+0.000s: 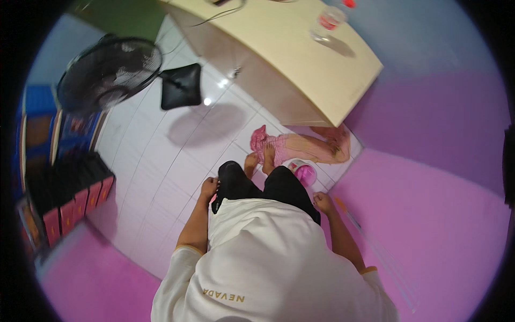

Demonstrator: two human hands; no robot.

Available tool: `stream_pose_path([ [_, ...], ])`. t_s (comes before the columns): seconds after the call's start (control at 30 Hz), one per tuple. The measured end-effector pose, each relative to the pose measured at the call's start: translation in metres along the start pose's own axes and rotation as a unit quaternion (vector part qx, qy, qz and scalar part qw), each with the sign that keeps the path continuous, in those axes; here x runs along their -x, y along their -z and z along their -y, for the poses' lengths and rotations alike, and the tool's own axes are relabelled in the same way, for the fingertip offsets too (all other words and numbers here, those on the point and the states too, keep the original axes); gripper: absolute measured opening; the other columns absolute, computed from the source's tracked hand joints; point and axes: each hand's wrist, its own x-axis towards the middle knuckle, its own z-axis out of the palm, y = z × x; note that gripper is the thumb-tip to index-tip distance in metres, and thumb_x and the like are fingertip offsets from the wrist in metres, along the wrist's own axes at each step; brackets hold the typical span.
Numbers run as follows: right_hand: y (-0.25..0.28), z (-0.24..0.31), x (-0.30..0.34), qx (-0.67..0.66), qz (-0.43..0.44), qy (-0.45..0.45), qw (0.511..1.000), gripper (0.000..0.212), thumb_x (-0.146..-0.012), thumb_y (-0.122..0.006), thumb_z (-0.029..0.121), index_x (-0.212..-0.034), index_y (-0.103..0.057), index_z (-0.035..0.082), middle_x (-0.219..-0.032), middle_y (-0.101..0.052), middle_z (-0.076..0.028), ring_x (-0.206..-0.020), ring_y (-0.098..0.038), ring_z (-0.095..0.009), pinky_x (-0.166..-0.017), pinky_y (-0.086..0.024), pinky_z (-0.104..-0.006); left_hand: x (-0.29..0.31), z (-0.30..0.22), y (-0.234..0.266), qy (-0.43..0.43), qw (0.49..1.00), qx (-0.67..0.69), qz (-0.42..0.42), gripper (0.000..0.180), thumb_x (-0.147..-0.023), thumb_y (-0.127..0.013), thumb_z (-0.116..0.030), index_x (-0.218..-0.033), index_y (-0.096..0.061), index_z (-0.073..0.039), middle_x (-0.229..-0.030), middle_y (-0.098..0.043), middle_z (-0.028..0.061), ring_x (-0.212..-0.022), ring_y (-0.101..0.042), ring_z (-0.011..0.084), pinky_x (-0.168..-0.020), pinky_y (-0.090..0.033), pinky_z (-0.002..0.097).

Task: The person paints a wall pink using a roller on an extension pole, then cleans spilled paint from the tiled floor with a cloth and a spray bottle.

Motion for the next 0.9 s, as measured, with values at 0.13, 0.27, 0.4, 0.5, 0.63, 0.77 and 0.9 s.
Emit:
stream_pose_path([
  [0.13,-0.007,0.006,-0.013,0.005,0.057,-0.005,0.998,0.031,-0.093,-0.048,0.027,-0.102,-0.061,0.001,-0.077,-0.061,-0.007,-0.065,-0.058,-0.016,-0.062,-0.047,-0.0302,0.006,0.042,-0.001,-0.048,0.978,-0.170,-0.112,0.037,-0.089,-0.050,-0.034,-0.091,-0.060,0.001,-0.075,-0.065,0.0106,-0.070,-0.062,0.0216,-0.064,-0.049,0.0340],
  [0.27,0.006,0.020,-0.043,0.111,0.140,-0.002,0.984,0.032,-0.093,-0.048,0.028,-0.101,-0.060,-0.001,-0.077,-0.062,-0.009,-0.066,-0.060,-0.018,-0.062,-0.048,-0.0309,0.052,0.068,-0.017,-0.002,0.989,-0.057,-0.138,0.039,-0.089,-0.048,-0.036,-0.094,-0.059,0.001,-0.080,-0.065,0.0114,-0.071,-0.063,0.0222,-0.066,-0.049,0.0345],
  [0.4,0.033,0.022,-0.108,0.241,0.169,0.056,0.954,0.027,-0.093,-0.051,0.023,-0.100,-0.061,0.000,-0.080,-0.062,-0.008,-0.067,-0.060,-0.017,-0.060,-0.049,-0.0295,0.096,0.125,-0.030,0.069,0.979,0.103,-0.162,0.038,-0.090,-0.048,-0.035,-0.100,-0.056,0.001,-0.087,-0.064,0.0113,-0.072,-0.063,0.0206,-0.065,-0.049,0.0326],
  [0.5,0.046,0.074,-0.143,0.240,0.139,0.078,0.958,0.025,-0.093,-0.052,0.023,-0.099,-0.063,0.001,-0.081,-0.063,-0.008,-0.068,-0.061,-0.018,-0.061,-0.050,-0.0306,0.120,0.163,-0.051,0.132,0.950,0.213,-0.186,0.036,-0.091,-0.049,-0.033,-0.100,-0.055,0.000,-0.090,-0.064,0.0119,-0.073,-0.063,0.0200,-0.062,-0.050,0.0325],
  [0.63,0.044,0.155,-0.173,0.342,0.125,0.192,0.911,0.025,-0.092,-0.053,0.022,-0.104,-0.063,0.002,-0.085,-0.065,-0.009,-0.073,-0.062,-0.017,-0.065,-0.050,-0.0306,0.145,0.195,-0.079,0.174,0.901,0.331,-0.218,0.035,-0.091,-0.049,-0.033,-0.098,-0.055,0.000,-0.086,-0.064,0.0108,-0.071,-0.063,0.0194,-0.057,-0.050,0.0325],
  [0.77,0.004,0.252,-0.164,0.438,0.171,0.251,0.846,0.027,-0.093,-0.052,0.023,-0.109,-0.061,0.004,-0.088,-0.065,-0.011,-0.078,-0.062,-0.015,-0.063,-0.049,-0.0295,0.165,0.205,-0.102,0.183,0.849,0.423,-0.260,0.033,-0.090,-0.050,-0.031,-0.097,-0.055,0.000,-0.083,-0.063,0.0092,-0.070,-0.063,0.0190,-0.056,-0.050,0.0325],
  [0.9,-0.043,0.293,-0.189,0.464,0.211,0.271,0.816,0.029,-0.094,-0.051,0.025,-0.113,-0.058,0.005,-0.091,-0.065,-0.011,-0.078,-0.063,-0.015,-0.063,-0.050,-0.0290,0.170,0.231,-0.117,0.183,0.816,0.475,-0.275,0.029,-0.089,-0.049,-0.028,-0.096,-0.056,0.000,-0.083,-0.063,0.0098,-0.068,-0.064,0.0197,-0.055,-0.049,0.0325],
])
